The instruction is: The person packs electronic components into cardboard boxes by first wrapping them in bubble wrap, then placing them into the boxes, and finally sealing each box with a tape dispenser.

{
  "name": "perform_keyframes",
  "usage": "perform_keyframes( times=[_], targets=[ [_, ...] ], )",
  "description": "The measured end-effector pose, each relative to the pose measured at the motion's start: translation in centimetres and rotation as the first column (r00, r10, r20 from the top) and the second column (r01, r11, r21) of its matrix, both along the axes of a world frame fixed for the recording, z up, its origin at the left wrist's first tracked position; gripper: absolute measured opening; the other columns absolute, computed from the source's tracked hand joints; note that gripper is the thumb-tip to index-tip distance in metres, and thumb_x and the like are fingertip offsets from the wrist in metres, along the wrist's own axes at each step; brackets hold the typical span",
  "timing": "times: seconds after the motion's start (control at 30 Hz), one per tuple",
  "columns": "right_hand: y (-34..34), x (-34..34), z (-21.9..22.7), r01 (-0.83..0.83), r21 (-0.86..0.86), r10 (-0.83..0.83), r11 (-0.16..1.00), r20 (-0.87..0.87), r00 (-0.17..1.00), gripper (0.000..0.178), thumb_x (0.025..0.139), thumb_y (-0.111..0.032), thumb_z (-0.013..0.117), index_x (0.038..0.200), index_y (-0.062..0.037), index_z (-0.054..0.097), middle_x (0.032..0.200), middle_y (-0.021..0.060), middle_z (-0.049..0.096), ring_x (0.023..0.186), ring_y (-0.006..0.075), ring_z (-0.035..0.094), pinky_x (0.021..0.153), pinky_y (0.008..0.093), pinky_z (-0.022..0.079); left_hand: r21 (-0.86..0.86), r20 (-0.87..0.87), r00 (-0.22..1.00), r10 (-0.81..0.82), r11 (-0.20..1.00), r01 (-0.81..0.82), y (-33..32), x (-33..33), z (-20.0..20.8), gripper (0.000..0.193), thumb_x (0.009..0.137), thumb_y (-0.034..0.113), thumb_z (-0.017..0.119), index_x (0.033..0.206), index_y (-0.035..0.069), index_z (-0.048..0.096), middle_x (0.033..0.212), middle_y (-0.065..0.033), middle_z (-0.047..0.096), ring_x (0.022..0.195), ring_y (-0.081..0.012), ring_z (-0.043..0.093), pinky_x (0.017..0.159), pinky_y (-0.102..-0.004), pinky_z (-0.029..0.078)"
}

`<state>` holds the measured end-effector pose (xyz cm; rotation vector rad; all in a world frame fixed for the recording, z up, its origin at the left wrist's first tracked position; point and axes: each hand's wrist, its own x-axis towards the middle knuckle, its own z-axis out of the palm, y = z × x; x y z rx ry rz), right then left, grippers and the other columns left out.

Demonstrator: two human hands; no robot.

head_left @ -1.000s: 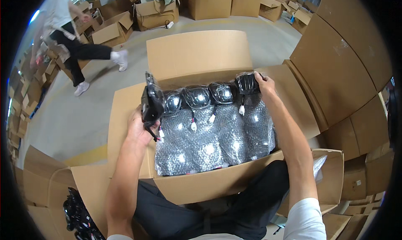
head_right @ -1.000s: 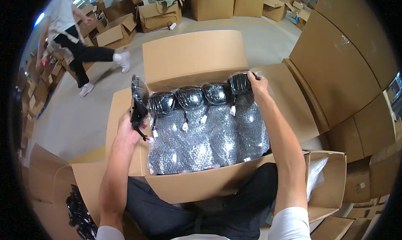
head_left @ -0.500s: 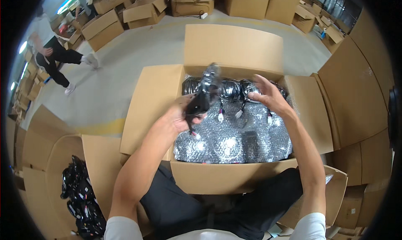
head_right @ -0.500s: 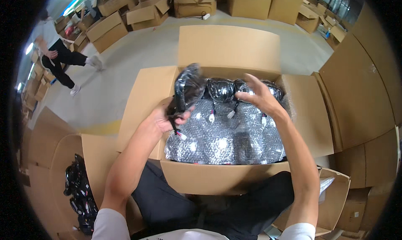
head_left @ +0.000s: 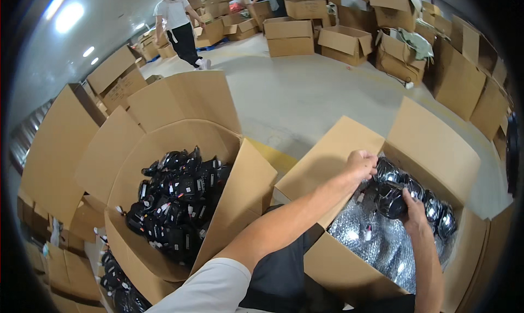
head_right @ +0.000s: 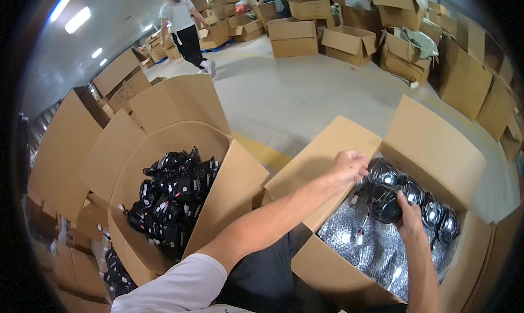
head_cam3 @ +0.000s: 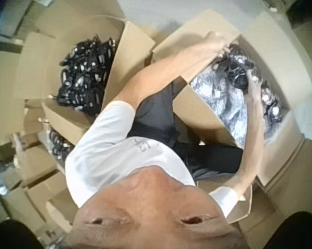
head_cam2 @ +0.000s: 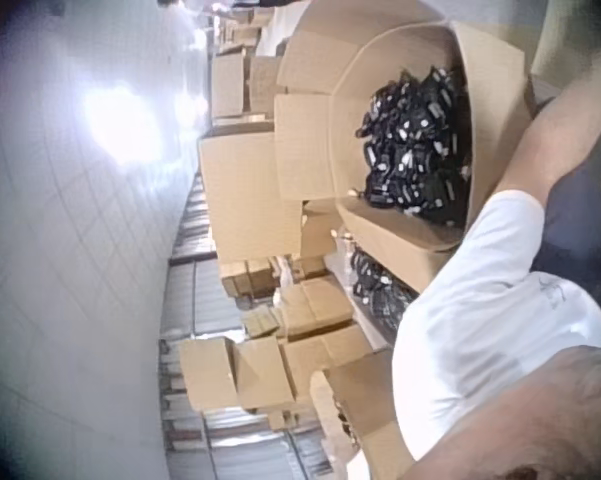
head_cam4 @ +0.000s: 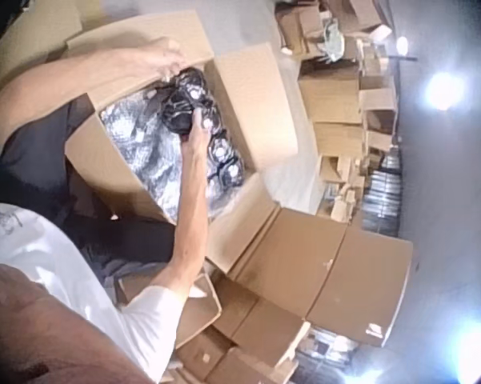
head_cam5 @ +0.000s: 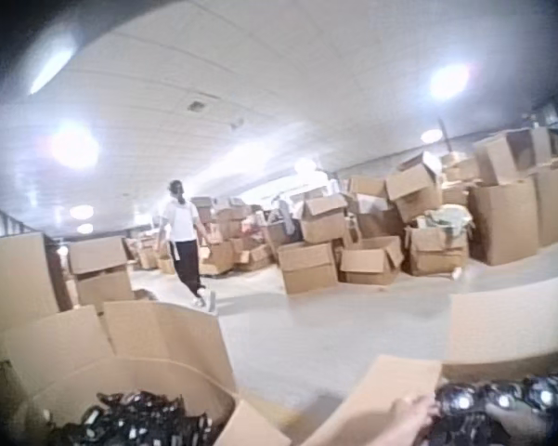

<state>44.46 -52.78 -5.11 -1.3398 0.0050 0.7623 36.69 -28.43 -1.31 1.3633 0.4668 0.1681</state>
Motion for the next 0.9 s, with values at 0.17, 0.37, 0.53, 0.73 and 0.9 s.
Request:
perform_keyframes(
  times=[0.17,0.37,0.53,0.73,0.9],
  targets=[
    [2.8,0.3,-5.4,-0.041,-0.449,0.148,0.893,0.206,0.967,0.044,0.095,-0.021,0.071,0.13,-0.0008,0.053,0.11,0.0087,0.066,0.094,0.023,0.065,0.083,0.0411,0.054,0.13,0.032,0.997,-0.065,0.99,0.061,-0.6,-0.8,-0.5,0.023,0.095,0.02,0.061,0.106,0.002,0.068,0.095,-0.0074,0.068,0.08,-0.016,0.065,0.064,-0.0299,0.052],
    [3.3,-1.3,-4.7,-0.055,-0.461,0.236,0.886,0.345,0.908,0.07,0.092,-0.019,0.073,0.148,0.0019,0.038,0.117,0.0146,0.063,0.093,0.0212,0.066,0.067,0.0361,0.058,0.468,0.181,0.983,-0.026,0.881,-0.063,-1.0,-0.6,-1.4,0.016,0.087,0.015,0.065,0.087,0.001,0.071,0.079,-0.0097,0.07,0.077,-0.0191,0.068,0.072,-0.0349,0.053],
    [2.3,-0.8,-4.4,-0.051,-0.495,0.283,0.868,0.406,0.869,0.066,0.09,-0.013,0.073,0.145,0.0071,0.041,0.114,0.0197,0.065,0.088,0.0245,0.069,0.063,0.0358,0.06,0.553,0.206,0.976,-0.066,0.831,-0.06,-0.9,-1.6,-0.4,0.018,0.086,0.017,0.065,0.087,0.001,0.072,0.081,-0.0128,0.072,0.078,-0.0225,0.069,0.074,-0.036,0.054],
    [2.6,-1.0,-3.7,-0.053,-0.66,0.493,0.749,0.502,0.711,0.066,0.082,-0.019,0.077,0.134,0.0127,0.051,0.107,0.0252,0.07,0.095,0.0322,0.07,0.084,0.0401,0.055,0.744,0.085,0.965,-0.249,0.659,0.104,4.6,-6.9,1.2,0.028,0.093,0.024,0.065,0.102,-0.002,0.07,0.09,-0.0099,0.073,0.083,-0.0195,0.068,0.077,-0.0348,0.055],
    [0.6,-1.5,-3.8,0.071,-0.663,0.553,0.746,0.675,0.488,0.046,0.078,-0.021,0.077,0.11,0.0089,0.065,0.098,0.0257,0.071,0.094,0.0347,0.07,0.086,0.0423,0.052,0.834,0.267,0.961,0.068,0.484,-0.266,12.6,-23.0,8.8,0.025,0.098,0.015,0.059,0.114,-0.003,0.066,0.111,-0.0152,0.068,0.102,-0.024,0.067,0.091,-0.0361,0.054]
  ],
)
